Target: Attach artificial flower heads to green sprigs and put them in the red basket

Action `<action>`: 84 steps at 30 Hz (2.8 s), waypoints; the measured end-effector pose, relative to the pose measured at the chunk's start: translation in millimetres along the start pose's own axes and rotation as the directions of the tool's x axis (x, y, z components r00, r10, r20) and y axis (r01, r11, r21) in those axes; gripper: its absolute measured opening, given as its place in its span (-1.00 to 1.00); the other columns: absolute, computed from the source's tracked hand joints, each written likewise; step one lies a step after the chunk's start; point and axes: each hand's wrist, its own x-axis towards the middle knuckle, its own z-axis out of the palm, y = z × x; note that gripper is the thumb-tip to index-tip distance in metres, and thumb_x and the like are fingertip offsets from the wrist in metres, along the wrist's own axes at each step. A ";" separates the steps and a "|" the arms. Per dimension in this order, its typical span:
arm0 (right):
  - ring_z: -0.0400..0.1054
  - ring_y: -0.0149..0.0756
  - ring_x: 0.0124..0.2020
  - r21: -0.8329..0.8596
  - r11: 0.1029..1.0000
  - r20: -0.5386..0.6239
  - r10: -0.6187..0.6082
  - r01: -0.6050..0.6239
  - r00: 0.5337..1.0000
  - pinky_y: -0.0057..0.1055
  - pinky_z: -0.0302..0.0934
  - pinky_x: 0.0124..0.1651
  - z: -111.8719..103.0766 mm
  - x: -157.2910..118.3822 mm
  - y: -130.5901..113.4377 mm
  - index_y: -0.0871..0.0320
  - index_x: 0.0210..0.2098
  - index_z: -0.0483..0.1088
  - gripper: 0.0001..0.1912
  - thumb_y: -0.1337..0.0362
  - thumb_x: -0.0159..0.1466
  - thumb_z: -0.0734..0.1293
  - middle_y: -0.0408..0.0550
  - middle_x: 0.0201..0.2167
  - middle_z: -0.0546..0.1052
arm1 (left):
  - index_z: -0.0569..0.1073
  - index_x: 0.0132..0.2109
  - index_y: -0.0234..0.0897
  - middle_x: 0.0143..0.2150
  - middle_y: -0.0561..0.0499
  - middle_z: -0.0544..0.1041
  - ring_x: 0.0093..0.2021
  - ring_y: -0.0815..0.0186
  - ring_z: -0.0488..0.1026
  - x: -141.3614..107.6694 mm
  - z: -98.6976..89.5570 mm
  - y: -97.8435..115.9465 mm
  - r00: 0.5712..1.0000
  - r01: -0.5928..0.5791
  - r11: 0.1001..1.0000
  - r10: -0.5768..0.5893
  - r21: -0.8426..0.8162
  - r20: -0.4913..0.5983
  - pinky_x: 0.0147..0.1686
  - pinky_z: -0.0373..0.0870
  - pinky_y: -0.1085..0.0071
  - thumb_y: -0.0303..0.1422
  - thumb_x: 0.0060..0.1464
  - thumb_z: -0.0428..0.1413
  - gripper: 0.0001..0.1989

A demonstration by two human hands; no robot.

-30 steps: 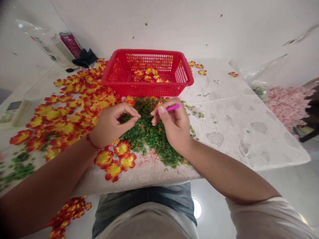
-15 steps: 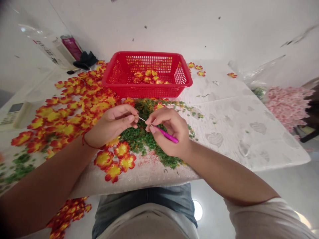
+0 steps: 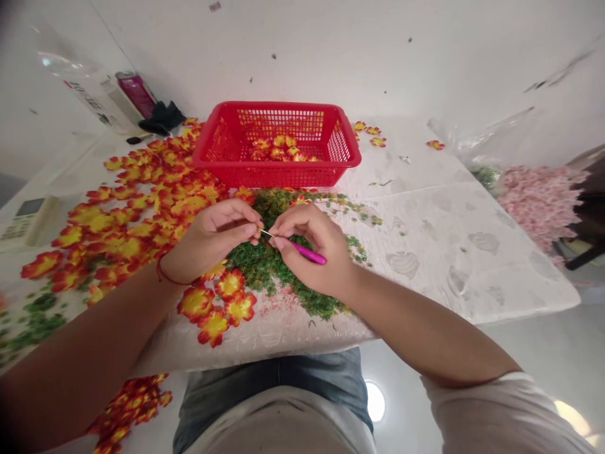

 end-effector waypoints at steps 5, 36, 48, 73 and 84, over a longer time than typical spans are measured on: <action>0.67 -0.28 0.00 -0.056 0.994 0.087 0.103 -0.099 0.991 -0.26 0.62 0.12 4.3 -1.4 3.5 0.01 0.14 0.50 -0.77 0.36 0.54 0.47 -0.03 -0.01 0.66 | 0.62 -0.17 -0.26 -0.23 -0.02 0.68 -0.25 0.33 0.63 -0.6 4.3 4.7 0.998 -0.048 0.982 0.054 0.184 -0.024 -0.22 0.58 0.47 -0.23 0.17 0.56 -0.69; 0.46 -0.33 -0.39 -0.090 0.974 -0.168 0.193 -0.210 0.967 -0.30 0.28 -0.36 1.9 0.4 6.2 0.01 -0.11 0.48 -0.84 0.13 0.58 0.47 -0.17 -0.33 0.58 | 0.73 -0.15 -0.08 0.00 -0.15 0.64 0.14 -0.10 0.50 7.3 -33.7 -7.9 0.910 0.000 0.407 0.380 0.913 -0.169 0.34 0.34 -0.09 -0.26 0.39 0.33 -0.90; 0.50 -0.33 -0.37 -0.093 0.975 -0.148 0.188 -0.203 0.971 -0.31 0.35 -0.33 1.3 -0.7 5.3 0.01 -0.10 0.50 -0.87 0.16 0.57 0.48 -0.15 -0.30 0.60 | 0.77 -0.20 -0.05 -0.25 -0.07 0.70 -0.12 0.00 0.60 3.4 -25.2 3.4 0.930 0.011 0.427 0.328 0.904 -0.166 0.01 0.48 0.12 -0.20 0.39 0.31 -0.82; 0.61 -0.36 -0.26 0.004 0.983 -0.079 0.185 -0.185 0.980 -0.33 0.53 -0.19 4.7 -1.1 0.0 0.00 0.00 0.46 -0.93 0.18 0.63 0.40 -0.12 -0.15 0.69 | 0.83 0.07 -0.13 0.11 -0.11 0.80 0.05 0.09 0.75 -6.5 5.7 16.4 0.968 -0.091 0.785 0.215 0.613 -0.131 0.15 0.72 0.21 -0.29 0.34 0.40 -0.79; 0.58 -0.14 0.09 -0.195 0.948 -0.041 0.246 -0.250 0.968 -0.11 0.53 0.16 -0.3 -0.2 7.2 -0.03 0.19 0.44 -0.74 0.00 0.64 0.35 0.04 0.09 0.62 | 0.79 0.11 -0.16 0.12 -0.04 0.82 0.20 0.16 0.75 -10.9 14.9 4.7 0.912 -0.366 0.618 0.385 0.696 0.137 0.34 0.66 0.27 -0.53 0.40 0.28 -0.72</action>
